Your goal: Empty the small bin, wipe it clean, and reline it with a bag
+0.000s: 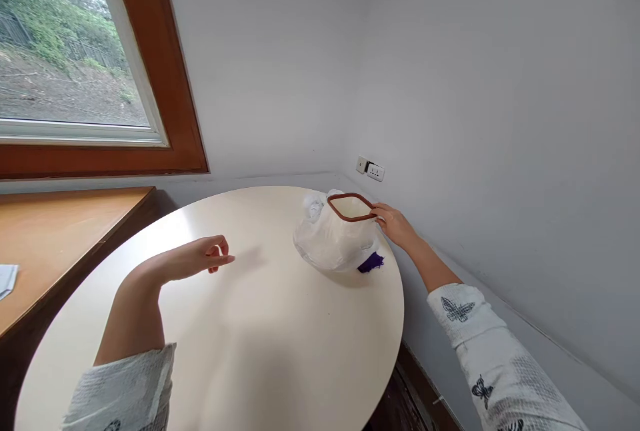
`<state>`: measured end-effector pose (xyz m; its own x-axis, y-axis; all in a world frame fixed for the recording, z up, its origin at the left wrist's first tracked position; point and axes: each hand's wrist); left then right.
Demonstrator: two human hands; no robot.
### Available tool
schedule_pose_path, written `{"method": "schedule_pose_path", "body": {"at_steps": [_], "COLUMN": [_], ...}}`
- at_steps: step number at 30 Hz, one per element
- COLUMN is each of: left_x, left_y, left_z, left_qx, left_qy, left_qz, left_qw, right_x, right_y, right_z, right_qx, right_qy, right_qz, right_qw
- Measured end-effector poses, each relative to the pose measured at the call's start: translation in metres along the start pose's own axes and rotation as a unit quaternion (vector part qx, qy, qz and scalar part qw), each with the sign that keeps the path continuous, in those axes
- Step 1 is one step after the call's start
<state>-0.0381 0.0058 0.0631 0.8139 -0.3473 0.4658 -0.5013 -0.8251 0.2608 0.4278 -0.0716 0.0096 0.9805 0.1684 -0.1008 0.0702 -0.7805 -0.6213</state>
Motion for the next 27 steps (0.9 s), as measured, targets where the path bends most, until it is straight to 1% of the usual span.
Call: {"method": "schedule_pose_path", "body": {"at_steps": [6,9,14,19,21,23,24,27], "left_x": [0.002,0.002,0.002,0.003,0.004,0.004,0.004,0.003], "left_y": [-0.001,-0.003,-0.004,-0.004,-0.004,-0.004,-0.004,-0.004], "left_z": [0.001,0.001,0.002,0.002,0.001,0.001,0.0,0.001], "left_qx": [0.005,0.001,0.001,0.006,0.006,0.006,0.006,0.004], "left_qy": [-0.003,-0.004,-0.011,-0.008,-0.007,-0.007,-0.007,-0.007], "left_qz": [0.0,0.0,-0.002,-0.002,-0.004,-0.004,-0.002,-0.001], "left_qw": [1.0,1.0,1.0,1.0,1.0,1.0,1.0,1.0], "right_x": [-0.003,-0.006,-0.016,-0.023,-0.019,-0.015,-0.013,-0.015], "right_y": [0.0,0.001,0.0,0.0,0.007,0.022,0.032,0.069], "right_z": [0.007,0.011,0.018,0.025,0.03,0.037,0.041,0.054], "right_qx": [0.011,0.019,0.042,0.053,0.077,0.104,0.107,0.068], "right_qy": [0.015,0.034,0.068,0.05,0.02,-0.007,-0.011,-0.021], "right_qz": [0.032,0.076,0.159,0.193,0.222,0.262,0.276,0.276], "right_qw": [0.999,0.996,0.984,0.978,0.972,0.959,0.955,0.959]}}
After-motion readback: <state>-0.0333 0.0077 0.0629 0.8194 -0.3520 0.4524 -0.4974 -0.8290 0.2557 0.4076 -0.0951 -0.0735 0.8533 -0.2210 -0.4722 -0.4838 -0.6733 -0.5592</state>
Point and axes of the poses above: each hand's wrist, its own y-axis away from the middle knuckle, its own z-axis out of the palm, x = y × z, and after that the axes turned 5 degrees about x, right-handed
